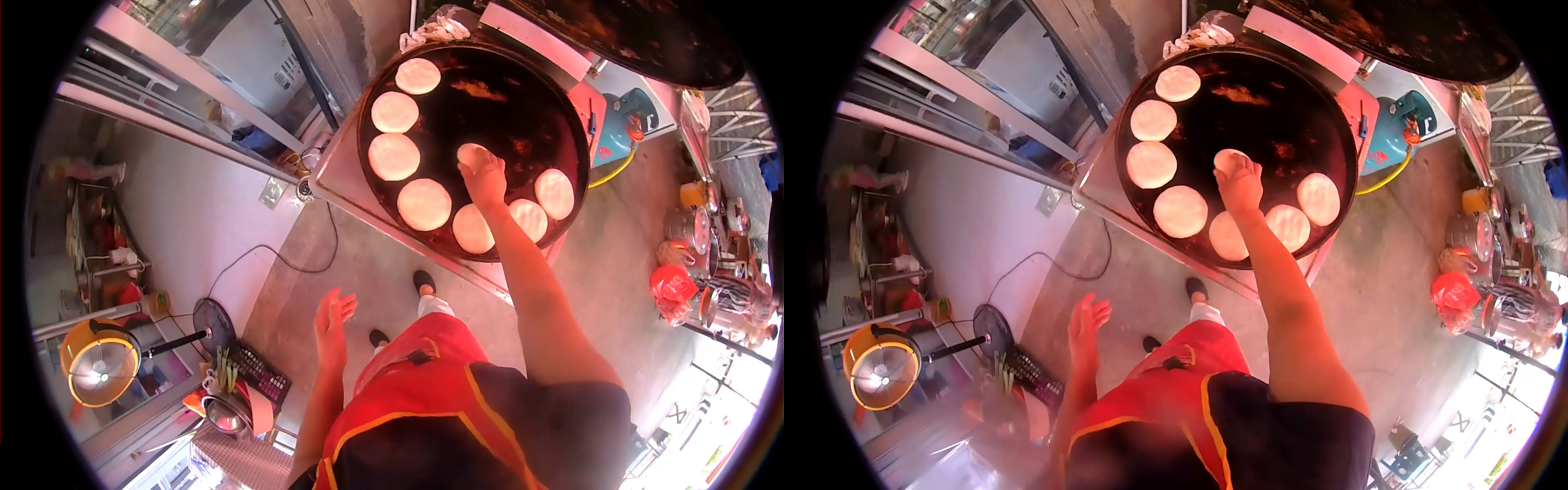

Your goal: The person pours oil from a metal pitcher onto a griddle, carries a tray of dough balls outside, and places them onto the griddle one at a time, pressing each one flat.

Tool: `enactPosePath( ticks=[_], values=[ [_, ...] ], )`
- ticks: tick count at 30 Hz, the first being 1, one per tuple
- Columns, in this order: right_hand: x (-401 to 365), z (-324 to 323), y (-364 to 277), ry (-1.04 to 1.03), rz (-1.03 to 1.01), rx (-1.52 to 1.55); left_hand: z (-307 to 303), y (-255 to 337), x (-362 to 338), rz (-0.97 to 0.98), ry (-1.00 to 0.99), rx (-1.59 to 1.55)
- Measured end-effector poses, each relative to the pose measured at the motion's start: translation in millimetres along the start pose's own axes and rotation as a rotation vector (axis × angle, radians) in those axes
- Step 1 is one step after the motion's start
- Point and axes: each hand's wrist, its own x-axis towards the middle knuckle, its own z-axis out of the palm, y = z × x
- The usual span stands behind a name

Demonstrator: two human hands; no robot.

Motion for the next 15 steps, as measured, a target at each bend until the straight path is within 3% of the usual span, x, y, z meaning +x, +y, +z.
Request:
enactPosePath(
  ticks=[4, 7, 8, 15],
  values=[
    [-7.7, -2.6, -10.1, -0.114, -0.164, -0.051, -2.3, -0.8, 8.9, -0.012, -0.014, -0.006],
    [0.4, -6.2, -10.8, 0.012, -0.417, -0.169, -1.0, -6.4, 14.6, -0.019, -0.022, 0.001],
    [2.7, 0.4, -5.4, -0.104, -0.396, -0.169, -0.2, -7.5, 15.9, -0.024, -0.025, 0.005],
    [-1.3, 18.9, 5.8, -0.174, -0.461, -0.221, 4.8, -5.7, 19.6, -0.028, -0.032, 0.004]
  ],
)
